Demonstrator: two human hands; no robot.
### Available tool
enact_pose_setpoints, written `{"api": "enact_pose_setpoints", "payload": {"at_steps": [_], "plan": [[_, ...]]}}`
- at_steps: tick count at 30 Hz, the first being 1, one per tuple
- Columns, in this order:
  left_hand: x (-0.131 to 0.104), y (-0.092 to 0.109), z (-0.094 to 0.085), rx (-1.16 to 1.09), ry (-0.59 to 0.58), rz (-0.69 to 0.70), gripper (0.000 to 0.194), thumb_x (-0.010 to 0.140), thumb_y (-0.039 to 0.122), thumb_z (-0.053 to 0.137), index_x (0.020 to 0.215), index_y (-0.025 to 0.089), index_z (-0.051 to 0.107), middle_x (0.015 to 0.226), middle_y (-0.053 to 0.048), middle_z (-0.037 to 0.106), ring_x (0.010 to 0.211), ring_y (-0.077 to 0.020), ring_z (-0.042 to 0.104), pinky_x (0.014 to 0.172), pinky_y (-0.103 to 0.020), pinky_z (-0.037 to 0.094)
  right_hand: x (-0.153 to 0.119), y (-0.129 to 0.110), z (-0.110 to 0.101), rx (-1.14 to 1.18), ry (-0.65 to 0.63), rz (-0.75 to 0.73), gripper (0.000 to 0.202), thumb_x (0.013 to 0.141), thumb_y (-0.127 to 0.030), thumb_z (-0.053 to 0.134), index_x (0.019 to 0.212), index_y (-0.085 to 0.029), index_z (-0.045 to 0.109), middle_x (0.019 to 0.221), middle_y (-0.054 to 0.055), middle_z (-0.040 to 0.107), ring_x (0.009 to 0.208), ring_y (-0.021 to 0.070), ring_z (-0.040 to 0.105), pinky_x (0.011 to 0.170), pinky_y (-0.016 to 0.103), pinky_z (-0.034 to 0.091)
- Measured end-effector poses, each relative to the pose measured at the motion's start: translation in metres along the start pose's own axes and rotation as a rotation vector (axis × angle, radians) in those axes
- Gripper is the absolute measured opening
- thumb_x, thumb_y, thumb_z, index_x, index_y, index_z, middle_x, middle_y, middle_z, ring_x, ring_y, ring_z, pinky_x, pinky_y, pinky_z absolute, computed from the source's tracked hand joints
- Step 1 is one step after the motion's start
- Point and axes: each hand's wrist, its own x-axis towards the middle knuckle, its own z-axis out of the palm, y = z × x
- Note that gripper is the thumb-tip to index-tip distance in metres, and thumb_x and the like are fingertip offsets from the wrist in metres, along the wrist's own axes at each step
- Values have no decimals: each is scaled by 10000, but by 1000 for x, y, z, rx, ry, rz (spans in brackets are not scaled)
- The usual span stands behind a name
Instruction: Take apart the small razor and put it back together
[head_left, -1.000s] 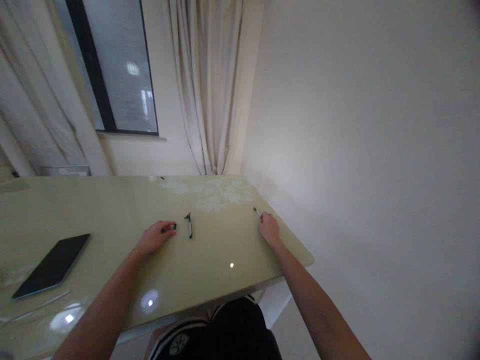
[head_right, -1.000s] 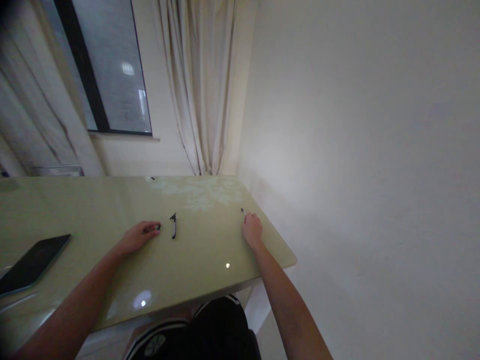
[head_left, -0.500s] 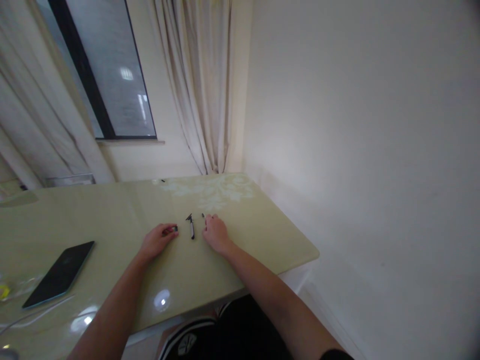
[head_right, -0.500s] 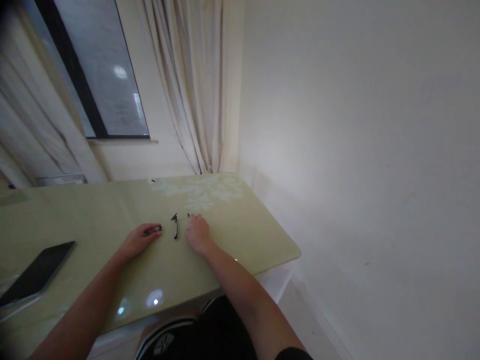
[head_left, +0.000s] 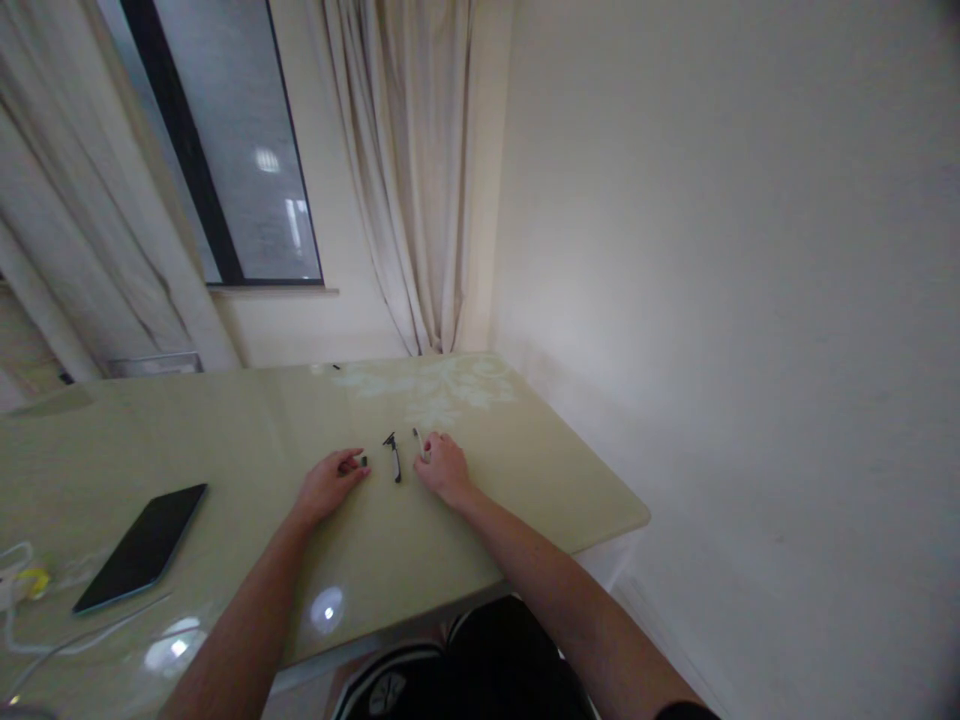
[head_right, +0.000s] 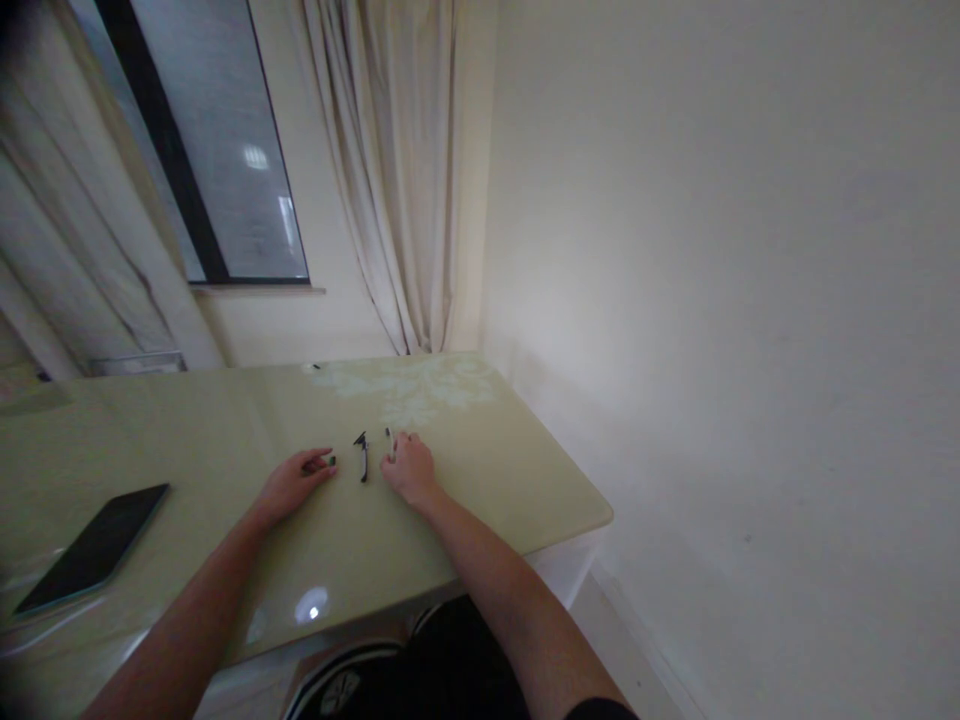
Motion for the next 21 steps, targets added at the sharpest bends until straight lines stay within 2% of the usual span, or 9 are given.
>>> {"api": "enact_pose_setpoints", "payload": {"at_steps": [2,5,7,9,12,14,17,21], "plan": [[-1,5,-2,-11,4,-11,507,748,548,647,1089,185,741,878,-73,764,802,-245,711,759,-340,546,4,16,-8,32,39,35,167,886,-318,660,968,-173,675,951,107,689,838,211,620,752,304,440],[-4,14,-6,40,55,-7,382,829,513,547,927,197,738,849,-77,766,793,-241,703,747,-330,522,10,47,-23,94,99,80,69,867,-235,648,827,-179,660,828,77,680,762,183,590,700,279,400],[-8,24,-7,100,89,2,376,881,485,474,869,206,725,846,-82,766,796,-241,699,738,-324,505,12,67,-31,209,162,136,115,860,-191,609,750,-181,640,751,52,660,704,164,571,663,262,377],[-13,38,-4,168,105,7,428,938,487,397,852,206,708,841,-93,760,794,-245,697,730,-323,491,12,79,-34,295,210,169,186,888,-221,566,719,-181,631,700,35,639,663,153,555,636,253,361],[-23,65,11,327,92,-50,570,1016,494,231,834,201,686,874,-135,757,820,-271,707,742,-348,484,8,83,-33,332,223,141,280,927,-315,527,702,-182,630,666,12,617,634,142,533,617,246,346],[-31,80,23,455,25,-126,628,1028,509,171,879,201,699,922,-166,760,836,-306,719,728,-378,487,6,81,-30,338,214,89,317,931,-356,524,681,-184,616,650,1,604,622,137,514,603,247,325],[-38,92,36,527,-44,-143,658,1000,602,211,875,193,711,904,-195,751,828,-360,725,707,-421,497,3,75,-28,312,173,17,338,940,-386,532,677,-184,601,651,2,596,622,136,497,595,253,296],[-34,91,42,582,-76,-96,616,935,660,357,885,174,731,910,-229,750,860,-422,718,720,-491,510,1,71,-29,275,135,29,324,949,-375,556,694,-183,615,668,12,606,631,141,496,601,257,290]]}}
